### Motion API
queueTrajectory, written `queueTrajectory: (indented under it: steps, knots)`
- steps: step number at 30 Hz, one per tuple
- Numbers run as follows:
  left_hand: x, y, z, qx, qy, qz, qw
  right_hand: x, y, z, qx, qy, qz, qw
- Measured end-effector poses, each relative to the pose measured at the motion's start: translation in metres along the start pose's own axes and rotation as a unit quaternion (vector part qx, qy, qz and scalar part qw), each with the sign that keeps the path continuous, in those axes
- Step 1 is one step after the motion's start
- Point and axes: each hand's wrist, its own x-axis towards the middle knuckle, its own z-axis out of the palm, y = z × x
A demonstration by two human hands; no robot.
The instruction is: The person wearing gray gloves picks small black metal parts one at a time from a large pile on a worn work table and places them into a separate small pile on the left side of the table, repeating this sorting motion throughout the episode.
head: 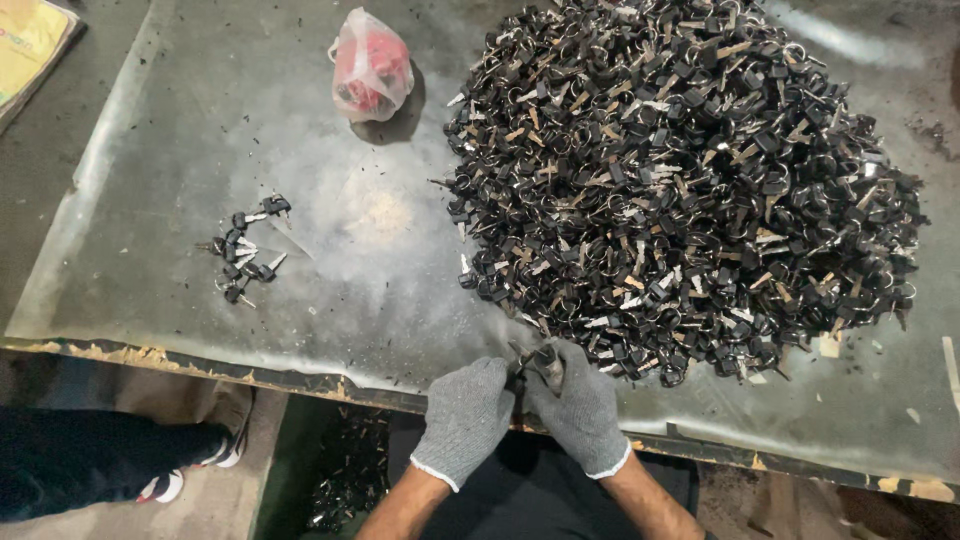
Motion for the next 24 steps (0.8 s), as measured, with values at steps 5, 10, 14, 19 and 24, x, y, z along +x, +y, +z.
queueTrajectory:
  steps: [5,10,14,19,24]
  knots:
    - [0.000,0.008,-0.009,0.033,-0.107,-0.025,0.993,0.001,-0.001,-0.021,0.135,-0.035,0.179,0.974]
    - [0.008,0.005,-0.024,-0.026,-0.115,-0.015,0.993,-0.005,-0.007,-0.057,0.038,-0.188,0.119,0.974]
    - [0.030,0.006,-0.019,-0.073,0.058,0.063,0.994,-0.009,-0.027,-0.057,-0.090,-0.337,0.077,0.934]
    - [0.035,0.008,-0.019,-0.136,-0.023,0.012,0.990,0.000,-0.047,-0.053,-0.172,-0.320,0.121,0.924]
    - [0.015,0.007,-0.020,-0.079,-0.042,-0.112,0.990,0.003,-0.042,-0.059,-0.207,-0.277,0.186,0.920]
